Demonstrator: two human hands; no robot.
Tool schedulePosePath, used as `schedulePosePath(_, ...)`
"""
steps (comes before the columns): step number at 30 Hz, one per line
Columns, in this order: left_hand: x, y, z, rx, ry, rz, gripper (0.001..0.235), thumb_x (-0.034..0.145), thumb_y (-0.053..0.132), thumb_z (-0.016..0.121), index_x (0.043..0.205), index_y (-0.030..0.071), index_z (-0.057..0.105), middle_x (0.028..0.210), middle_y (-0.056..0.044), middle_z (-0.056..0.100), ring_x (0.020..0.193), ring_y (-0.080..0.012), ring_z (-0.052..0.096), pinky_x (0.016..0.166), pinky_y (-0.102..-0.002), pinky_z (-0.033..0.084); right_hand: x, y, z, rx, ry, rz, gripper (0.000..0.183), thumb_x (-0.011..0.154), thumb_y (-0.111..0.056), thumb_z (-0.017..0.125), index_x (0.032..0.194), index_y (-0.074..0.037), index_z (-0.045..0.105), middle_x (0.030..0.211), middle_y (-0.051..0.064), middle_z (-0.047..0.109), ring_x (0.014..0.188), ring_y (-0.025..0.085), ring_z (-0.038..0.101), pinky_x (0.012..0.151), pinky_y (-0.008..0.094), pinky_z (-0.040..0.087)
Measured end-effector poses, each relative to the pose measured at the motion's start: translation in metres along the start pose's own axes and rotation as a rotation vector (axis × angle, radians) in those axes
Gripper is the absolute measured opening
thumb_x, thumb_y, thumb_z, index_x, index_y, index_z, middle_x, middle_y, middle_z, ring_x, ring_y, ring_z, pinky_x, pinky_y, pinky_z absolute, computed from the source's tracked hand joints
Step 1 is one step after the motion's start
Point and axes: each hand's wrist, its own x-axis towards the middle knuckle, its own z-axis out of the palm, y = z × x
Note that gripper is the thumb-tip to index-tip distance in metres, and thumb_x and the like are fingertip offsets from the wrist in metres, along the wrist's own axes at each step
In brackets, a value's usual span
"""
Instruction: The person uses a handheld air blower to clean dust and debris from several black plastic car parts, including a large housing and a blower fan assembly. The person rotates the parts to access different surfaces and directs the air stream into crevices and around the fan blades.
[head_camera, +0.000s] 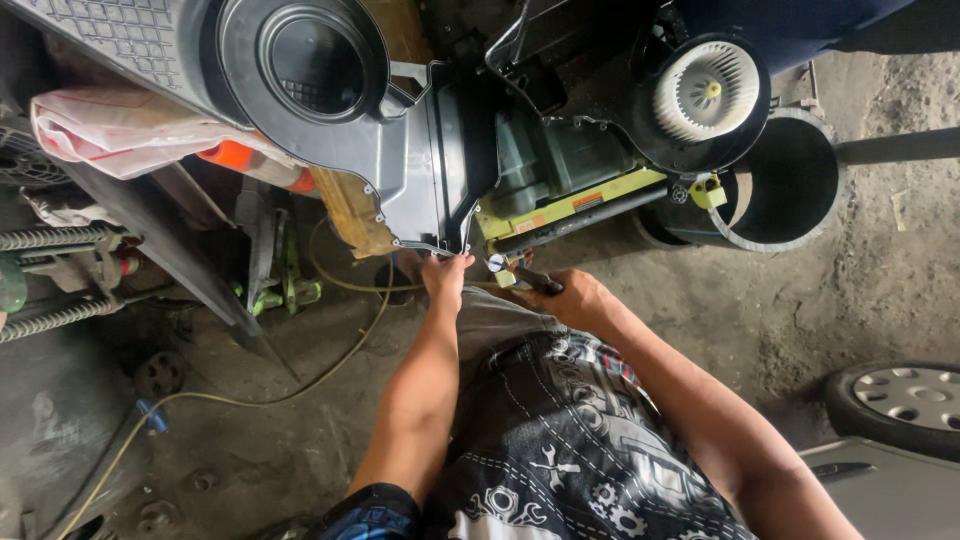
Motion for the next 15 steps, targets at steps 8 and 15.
schedulePosePath(8, 0.005, -0.009, -0.012, 0.091, -0.098, 0.022, 0.022, 0.092, 0.001, 0.055, 0.106, -0.013, 0.064, 0.101, -0.021, 0.076, 0.079, -0.0279, 0.08, 0.07, -0.03, 0.062, 0.018, 0.014, 0.0, -0.022, 0.134, 0.011, 0.044, 0.087, -0.049, 0.072, 0.098, -0.006, 0.076, 0.085, 0.022, 0.072, 0.084, 0.037, 0.072, 0.08, 0.046, 0.053)
schedulePosePath(15, 0.0, -0.005, -0.009, 0.116, -0.057, 0.018, 0.024, 0.096, 0.007, 0.06, 0.109, -0.013, 0.059, 0.102, -0.024, 0.075, 0.078, -0.0305, 0.078, 0.067, -0.033, 0.06, 0.021, 0.015, -0.005, -0.026, 0.054, 0.049, 0.047, 0.085, -0.053, 0.072, 0.102, -0.008, 0.075, 0.083, 0.02, 0.073, 0.081, 0.034, 0.074, 0.078, 0.045, 0.054)
